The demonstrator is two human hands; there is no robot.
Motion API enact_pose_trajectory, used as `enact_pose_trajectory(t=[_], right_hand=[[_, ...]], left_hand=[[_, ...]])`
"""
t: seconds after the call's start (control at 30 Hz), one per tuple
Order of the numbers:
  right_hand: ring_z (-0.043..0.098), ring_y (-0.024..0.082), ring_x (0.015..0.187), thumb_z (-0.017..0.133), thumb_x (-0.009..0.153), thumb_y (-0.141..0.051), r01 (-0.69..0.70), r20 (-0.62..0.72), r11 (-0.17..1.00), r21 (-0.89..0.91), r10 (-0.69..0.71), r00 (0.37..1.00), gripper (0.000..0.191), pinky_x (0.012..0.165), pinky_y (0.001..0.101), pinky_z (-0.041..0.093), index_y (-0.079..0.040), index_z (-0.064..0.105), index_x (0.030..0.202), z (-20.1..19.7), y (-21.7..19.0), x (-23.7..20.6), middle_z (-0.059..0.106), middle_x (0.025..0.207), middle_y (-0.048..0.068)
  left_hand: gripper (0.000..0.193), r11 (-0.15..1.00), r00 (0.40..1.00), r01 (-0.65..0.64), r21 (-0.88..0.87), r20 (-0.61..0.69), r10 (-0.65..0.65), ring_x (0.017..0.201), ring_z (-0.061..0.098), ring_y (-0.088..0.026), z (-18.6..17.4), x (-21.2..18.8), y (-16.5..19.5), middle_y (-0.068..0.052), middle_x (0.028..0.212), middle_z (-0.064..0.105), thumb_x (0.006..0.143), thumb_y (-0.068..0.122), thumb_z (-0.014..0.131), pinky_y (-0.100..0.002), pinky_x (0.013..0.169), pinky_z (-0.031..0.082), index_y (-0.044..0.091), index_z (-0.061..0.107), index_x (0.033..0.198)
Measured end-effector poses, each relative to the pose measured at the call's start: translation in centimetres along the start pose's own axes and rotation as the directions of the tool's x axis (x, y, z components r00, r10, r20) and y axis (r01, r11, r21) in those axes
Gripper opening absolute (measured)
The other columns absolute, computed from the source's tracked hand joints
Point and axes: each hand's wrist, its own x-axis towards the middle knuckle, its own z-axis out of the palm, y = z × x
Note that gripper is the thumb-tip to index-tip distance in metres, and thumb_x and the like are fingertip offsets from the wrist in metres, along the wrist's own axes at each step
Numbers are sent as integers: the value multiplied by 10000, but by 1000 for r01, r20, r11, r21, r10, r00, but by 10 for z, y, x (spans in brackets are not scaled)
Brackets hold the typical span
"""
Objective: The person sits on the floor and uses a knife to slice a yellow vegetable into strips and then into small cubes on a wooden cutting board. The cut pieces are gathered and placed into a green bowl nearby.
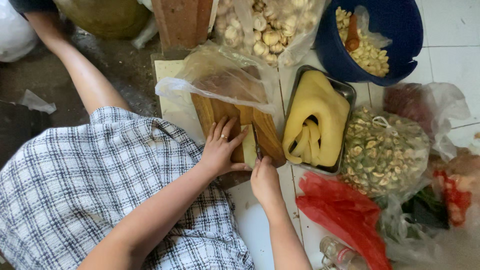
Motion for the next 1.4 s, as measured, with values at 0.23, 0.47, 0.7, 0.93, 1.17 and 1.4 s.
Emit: enact_pose_trajectory(t=[0.23,0.47,0.7,0.93,1.17,1.4], right_hand=[[659,528,802,441,1049,-236,12,51,999,-40,-10,999,316,708,593,521,64,499,968,1,-4,0,665,801,345],[664,520,798,450,1036,-220,65,80,994,-88,-58,995,321,713,579,532,85,497,950,-2,5,5,662,796,349],[679,500,794,488,1017,-196,137,125,984,-118,-122,985,306,710,551,548,91,505,914,12,26,17,668,790,343],[705,461,743,489,1025,-187,201,185,950,-239,-158,970,315,640,515,578,122,480,964,32,42,24,664,767,336],[699,476,774,502,1012,-209,102,158,982,-161,-77,985,299,666,529,572,83,501,945,19,29,7,670,781,335],[703,477,804,490,1022,-243,20,139,975,-221,11,990,307,712,547,564,58,518,971,19,14,-8,683,816,333]], left_hand=[[1146,1000,1000,-18,17,-20,18,1485,236,-463,-3,-2,-2,-223,1582,304,510,664,870,-641,1193,205,201,509,1495],[1201,1000,999,-10,21,33,9,1488,211,-470,-1,-2,1,-227,1579,296,475,687,867,-650,1196,183,200,480,1503],[1050,996,998,-68,55,19,67,1504,214,-415,15,-4,-7,-95,1600,338,673,698,795,-727,1171,140,172,469,1521],[1028,987,994,-34,156,111,16,1522,229,-275,24,-5,-7,21,1634,332,680,594,778,-762,1150,117,218,397,1557],[1085,986,993,-17,169,120,-3,1533,223,-259,21,-4,-7,35,1634,326,638,606,799,-759,1157,121,230,374,1562],[1101,992,992,-5,124,127,-11,1526,221,-269,23,-8,-10,28,1614,341,629,668,777,-767,1144,127,216,387,1554]])
